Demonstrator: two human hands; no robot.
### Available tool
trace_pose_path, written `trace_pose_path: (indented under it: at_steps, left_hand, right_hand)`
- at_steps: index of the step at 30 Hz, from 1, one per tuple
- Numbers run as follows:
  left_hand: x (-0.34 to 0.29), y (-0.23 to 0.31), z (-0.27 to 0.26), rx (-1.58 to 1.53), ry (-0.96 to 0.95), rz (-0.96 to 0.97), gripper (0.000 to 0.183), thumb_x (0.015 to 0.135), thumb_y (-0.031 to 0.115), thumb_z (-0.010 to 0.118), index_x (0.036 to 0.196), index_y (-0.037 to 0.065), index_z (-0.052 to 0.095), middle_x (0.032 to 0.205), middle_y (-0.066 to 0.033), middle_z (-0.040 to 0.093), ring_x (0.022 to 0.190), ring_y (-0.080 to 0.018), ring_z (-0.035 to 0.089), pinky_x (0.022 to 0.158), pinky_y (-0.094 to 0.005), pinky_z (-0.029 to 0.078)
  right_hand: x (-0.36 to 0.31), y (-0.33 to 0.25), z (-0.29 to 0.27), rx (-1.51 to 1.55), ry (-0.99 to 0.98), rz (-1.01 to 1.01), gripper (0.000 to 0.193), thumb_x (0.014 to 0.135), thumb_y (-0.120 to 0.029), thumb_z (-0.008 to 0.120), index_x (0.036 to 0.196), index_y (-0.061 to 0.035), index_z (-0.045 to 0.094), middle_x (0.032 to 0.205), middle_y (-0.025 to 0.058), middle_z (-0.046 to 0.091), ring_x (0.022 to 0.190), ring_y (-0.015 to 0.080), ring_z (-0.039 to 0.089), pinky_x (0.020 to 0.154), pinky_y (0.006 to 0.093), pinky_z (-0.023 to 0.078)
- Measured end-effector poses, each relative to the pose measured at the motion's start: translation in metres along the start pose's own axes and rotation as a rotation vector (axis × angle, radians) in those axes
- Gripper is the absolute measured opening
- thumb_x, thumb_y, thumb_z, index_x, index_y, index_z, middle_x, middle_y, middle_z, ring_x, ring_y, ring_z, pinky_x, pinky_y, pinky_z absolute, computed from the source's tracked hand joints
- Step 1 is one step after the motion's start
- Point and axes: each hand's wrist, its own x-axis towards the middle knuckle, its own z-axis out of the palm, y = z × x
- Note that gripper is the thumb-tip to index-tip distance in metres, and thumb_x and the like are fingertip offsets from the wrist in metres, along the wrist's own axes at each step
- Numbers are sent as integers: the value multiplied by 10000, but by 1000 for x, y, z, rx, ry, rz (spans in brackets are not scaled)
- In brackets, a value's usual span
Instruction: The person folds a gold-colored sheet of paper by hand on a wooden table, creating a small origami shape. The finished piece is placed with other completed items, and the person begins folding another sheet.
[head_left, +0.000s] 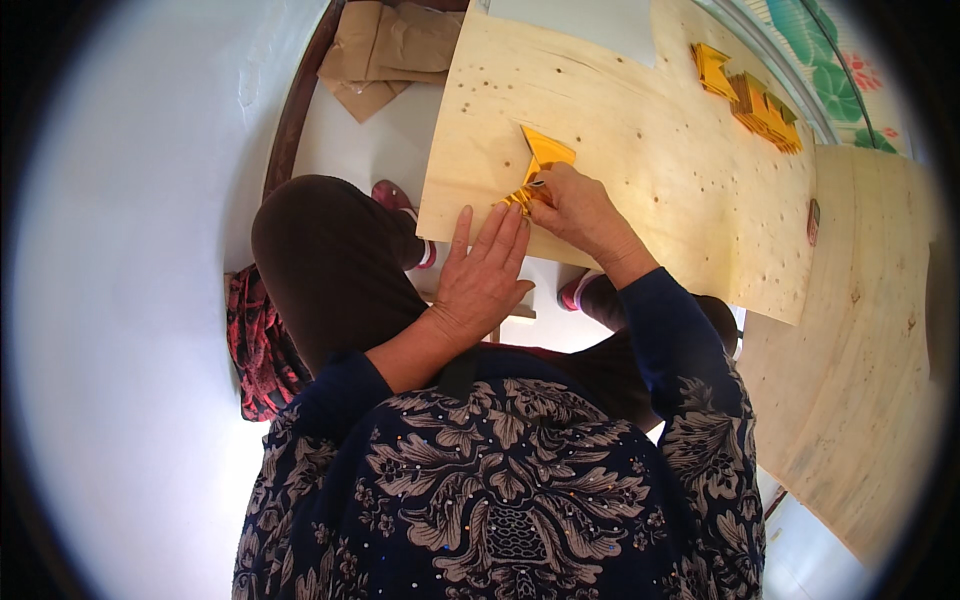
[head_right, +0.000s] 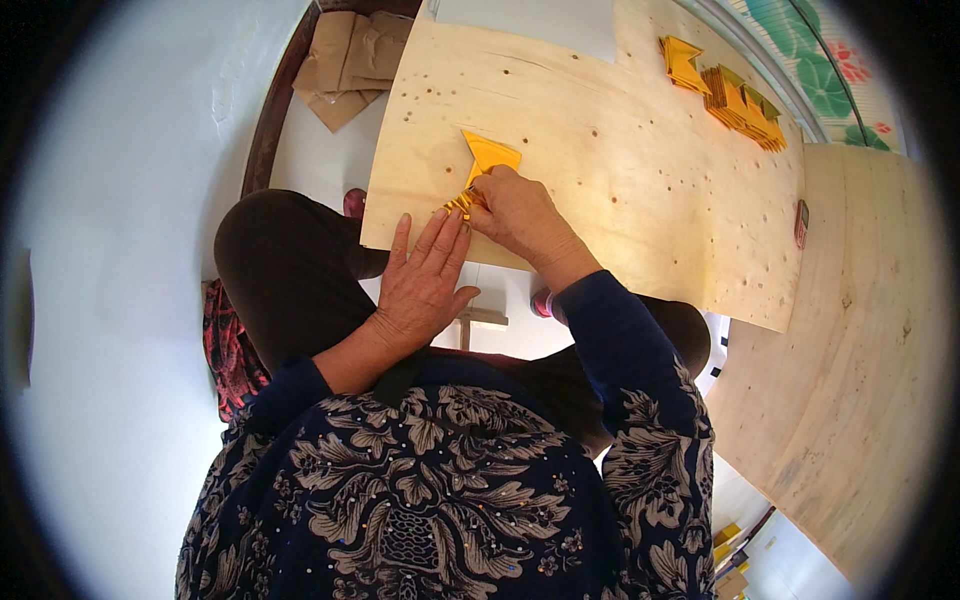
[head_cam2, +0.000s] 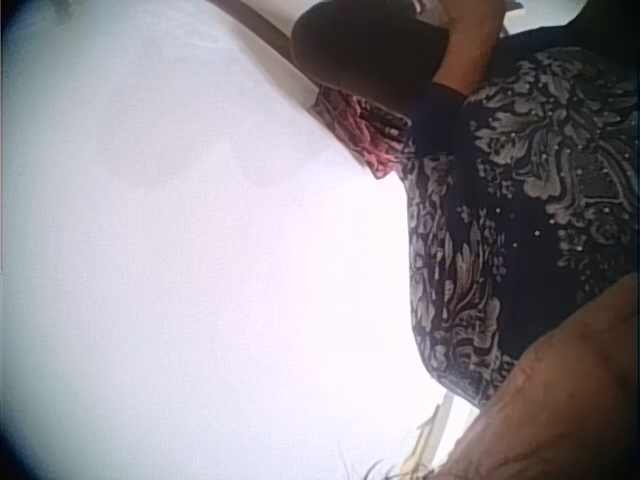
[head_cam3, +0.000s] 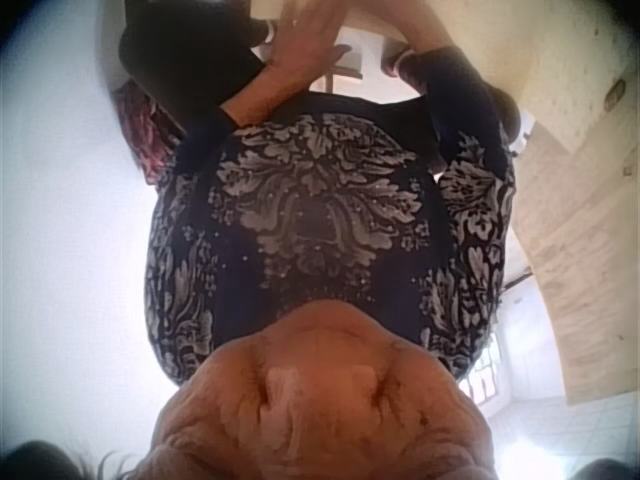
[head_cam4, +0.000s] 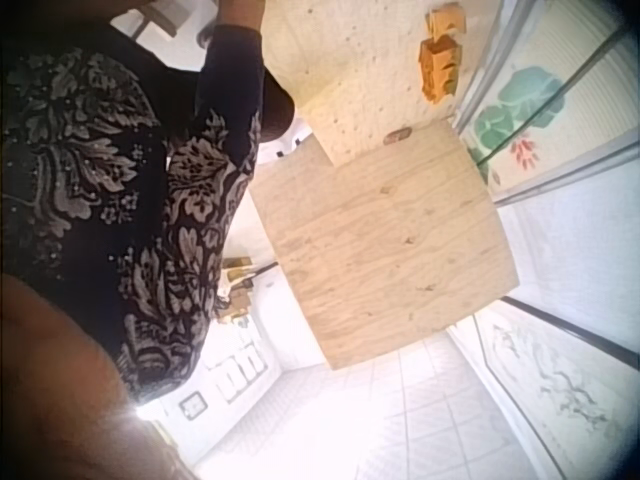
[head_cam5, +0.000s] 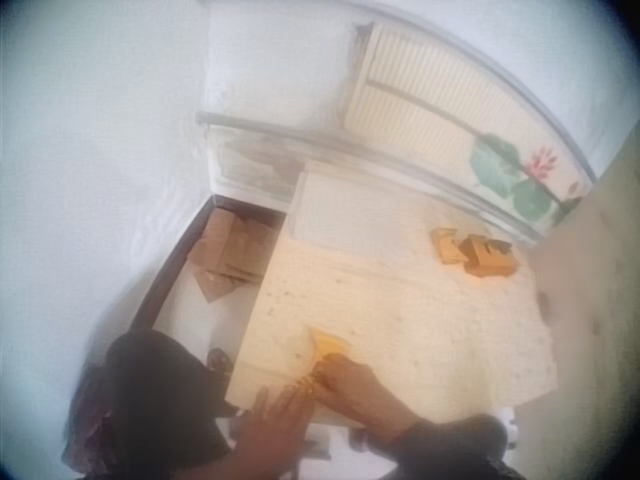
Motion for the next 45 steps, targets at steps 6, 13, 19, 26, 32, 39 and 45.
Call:
trace_pose_path:
  at_steps: [6,13,19,26,32,39,45]
  left_hand:
    - [5,-5,2,24,25,-6,849,733,412,784,1426,40,465,1466,-130,448,1407,-267,376,1192,-577,147]
    - [7,-1,-2,59,20,10,817,760,450,769,1447,125,471,1444,-126,456,1400,-297,365,1188,-573,154]
    - [11,4,-5,64,29,26,809,722,424,798,1424,149,506,1387,-152,473,1368,-322,380,1175,-579,184]
    - [12,6,-7,112,11,44,826,722,423,803,1435,150,489,1380,-157,474,1349,-333,400,1170,-581,194]
    - [13,6,-9,85,18,26,820,730,421,797,1440,158,483,1381,-156,475,1346,-338,403,1167,-586,192]
    - [14,9,-12,141,-20,44,806,751,426,781,1450,166,475,1380,-159,473,1344,-338,403,1164,-588,189]
    - [17,11,-17,127,-66,21,809,764,420,774,1467,178,453,1383,-161,470,1348,-348,394,1163,-597,181]
  right_hand:
    - [5,15,-6,119,-53,-3,301,852,-275,692,961,3,651,888,186,678,769,334,669,706,388,531]
    - [6,28,-30,655,-175,238,270,838,-219,733,950,9,640,798,95,699,697,144,713,621,265,543]
    - [-2,27,-31,687,-230,271,230,825,-159,703,973,-2,623,807,105,721,690,149,716,615,252,534]
    - [-20,32,-24,741,-158,198,352,798,-164,690,1091,15,612,797,100,718,699,153,684,646,252,513]
    - [-14,36,-14,407,-92,106,245,795,-264,701,883,-35,685,724,86,676,650,180,606,655,309,485]
    - [-17,33,-6,157,-58,112,275,776,-343,660,784,-71,695,676,114,642,655,256,609,617,377,456]
    - [-19,34,1,240,-37,97,236,771,-314,636,782,-88,704,735,119,669,714,285,632,659,395,475]
